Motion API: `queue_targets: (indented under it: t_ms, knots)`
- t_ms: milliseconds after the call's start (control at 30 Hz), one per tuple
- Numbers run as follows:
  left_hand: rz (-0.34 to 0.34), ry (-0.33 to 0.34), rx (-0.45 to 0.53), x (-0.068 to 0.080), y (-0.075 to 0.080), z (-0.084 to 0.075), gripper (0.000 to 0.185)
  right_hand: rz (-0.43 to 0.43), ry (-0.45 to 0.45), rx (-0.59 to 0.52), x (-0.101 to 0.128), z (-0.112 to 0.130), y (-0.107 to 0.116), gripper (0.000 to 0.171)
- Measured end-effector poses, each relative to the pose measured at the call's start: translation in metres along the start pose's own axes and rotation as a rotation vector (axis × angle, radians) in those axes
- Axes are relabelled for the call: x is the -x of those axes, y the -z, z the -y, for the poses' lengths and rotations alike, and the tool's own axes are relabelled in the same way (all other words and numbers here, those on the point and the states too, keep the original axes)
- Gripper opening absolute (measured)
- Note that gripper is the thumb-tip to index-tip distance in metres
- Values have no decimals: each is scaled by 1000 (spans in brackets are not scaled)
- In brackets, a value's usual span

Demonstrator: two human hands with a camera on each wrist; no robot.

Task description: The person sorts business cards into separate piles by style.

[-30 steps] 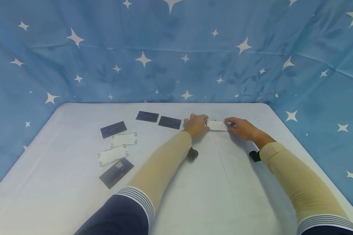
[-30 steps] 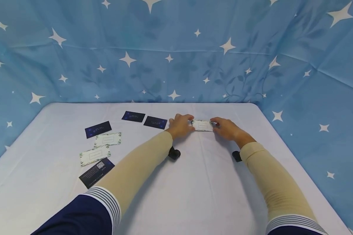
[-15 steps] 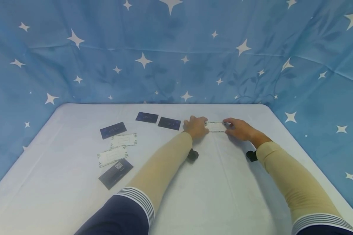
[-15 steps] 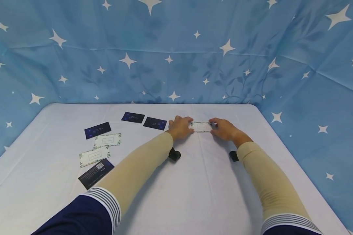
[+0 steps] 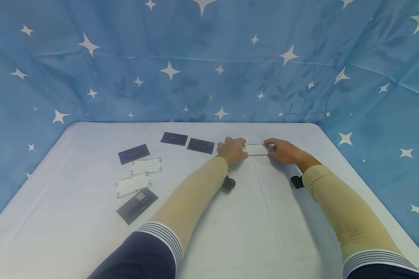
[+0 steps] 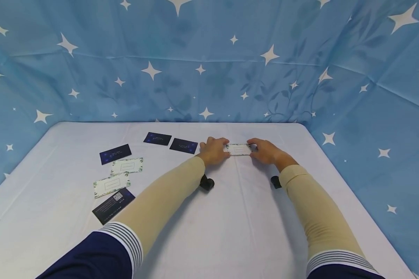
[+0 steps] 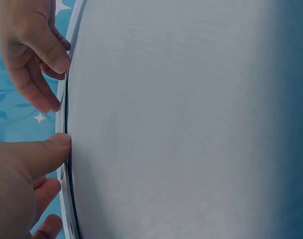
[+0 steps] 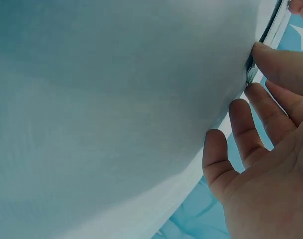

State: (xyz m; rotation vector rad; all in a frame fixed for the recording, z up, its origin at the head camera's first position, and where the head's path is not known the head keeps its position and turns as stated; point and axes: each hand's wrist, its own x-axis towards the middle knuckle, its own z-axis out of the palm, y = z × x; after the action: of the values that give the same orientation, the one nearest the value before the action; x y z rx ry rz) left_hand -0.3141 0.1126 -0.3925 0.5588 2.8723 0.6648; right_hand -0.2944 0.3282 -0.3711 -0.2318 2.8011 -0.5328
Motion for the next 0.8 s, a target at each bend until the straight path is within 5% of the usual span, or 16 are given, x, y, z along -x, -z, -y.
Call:
queue_targets:
  t_ms: [233,400,600,800]
  knots:
    - [8,-44,50,8,8,1,59,-53,-6,-76,7,9,5,65]
    - [73,-138,70,22,32,12,64,-155,72,-170,17,27,7,65]
    - [79,-194,127,49,67,41,67,-213,158,-249,31,60,2,63]
    - [27,-183,212,83,92,77,66,-194,218,-301,34,87,-15,61]
